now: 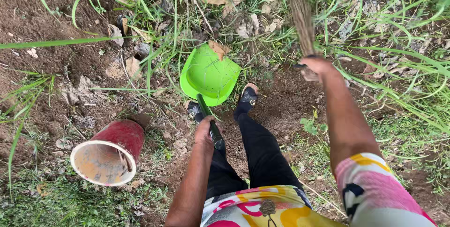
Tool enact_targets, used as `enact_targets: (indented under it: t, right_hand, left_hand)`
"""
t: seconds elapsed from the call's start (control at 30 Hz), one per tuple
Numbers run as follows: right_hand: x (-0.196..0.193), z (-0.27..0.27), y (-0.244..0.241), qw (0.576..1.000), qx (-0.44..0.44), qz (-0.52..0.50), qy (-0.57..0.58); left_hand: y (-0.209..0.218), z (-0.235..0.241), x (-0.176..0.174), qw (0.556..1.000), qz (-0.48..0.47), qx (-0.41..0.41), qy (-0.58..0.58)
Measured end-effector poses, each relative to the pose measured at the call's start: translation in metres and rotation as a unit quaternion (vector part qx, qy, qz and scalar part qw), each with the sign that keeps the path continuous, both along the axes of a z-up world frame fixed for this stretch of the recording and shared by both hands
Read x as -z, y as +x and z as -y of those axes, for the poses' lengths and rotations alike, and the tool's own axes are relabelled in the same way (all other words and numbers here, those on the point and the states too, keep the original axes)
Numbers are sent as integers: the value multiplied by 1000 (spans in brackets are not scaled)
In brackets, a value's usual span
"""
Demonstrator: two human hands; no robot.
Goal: The person sweeps dry leaves, twigs, and scattered trash from a dirt and grass area into a green dustpan using a traditional straw broom. They repeatedly transfer the collected debris from the dustpan into a white bucket held in their other hand.
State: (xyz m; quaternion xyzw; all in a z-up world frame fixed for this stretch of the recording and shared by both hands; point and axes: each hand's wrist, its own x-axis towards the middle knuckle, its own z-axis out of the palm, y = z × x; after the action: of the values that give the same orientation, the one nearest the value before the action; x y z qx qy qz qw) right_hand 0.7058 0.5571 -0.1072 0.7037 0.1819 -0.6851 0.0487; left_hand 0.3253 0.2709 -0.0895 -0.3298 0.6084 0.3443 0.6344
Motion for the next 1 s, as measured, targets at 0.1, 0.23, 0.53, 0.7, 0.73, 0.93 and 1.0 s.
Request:
enact_targets:
  t: [0.1,0.23,0.53,0.7,0.73,0.93,1.0]
  right_hand:
    - [19,-10,-76,995,-99,9,-26]
    - [-52,-11,-73,986,-126,-34,-104]
    - [-101,-67,133,989,-133,37,53]
    - [20,-112,88,992,-105,64,4]
    - [39,-111,59,996,-85,35,0]
    - [-17,-70,22,949,-296,84,-63]
    - [-62,-95,60,927,-361,97,-40]
  left_hand:
    - [4,-8,-12,1000,-22,-9,-4]
    - [-2,-10,-15,1000,-3,-14,-10]
    - [-8,-6,29,998,30,-57,-22]
    - [-6,1,39,999,9,-27,-40]
    - [-5,1,41,999,4,-23,-42]
    - [-10,19,42,997,20,-67,-44]
    - [-6,7,51,997,24,-65,-27]
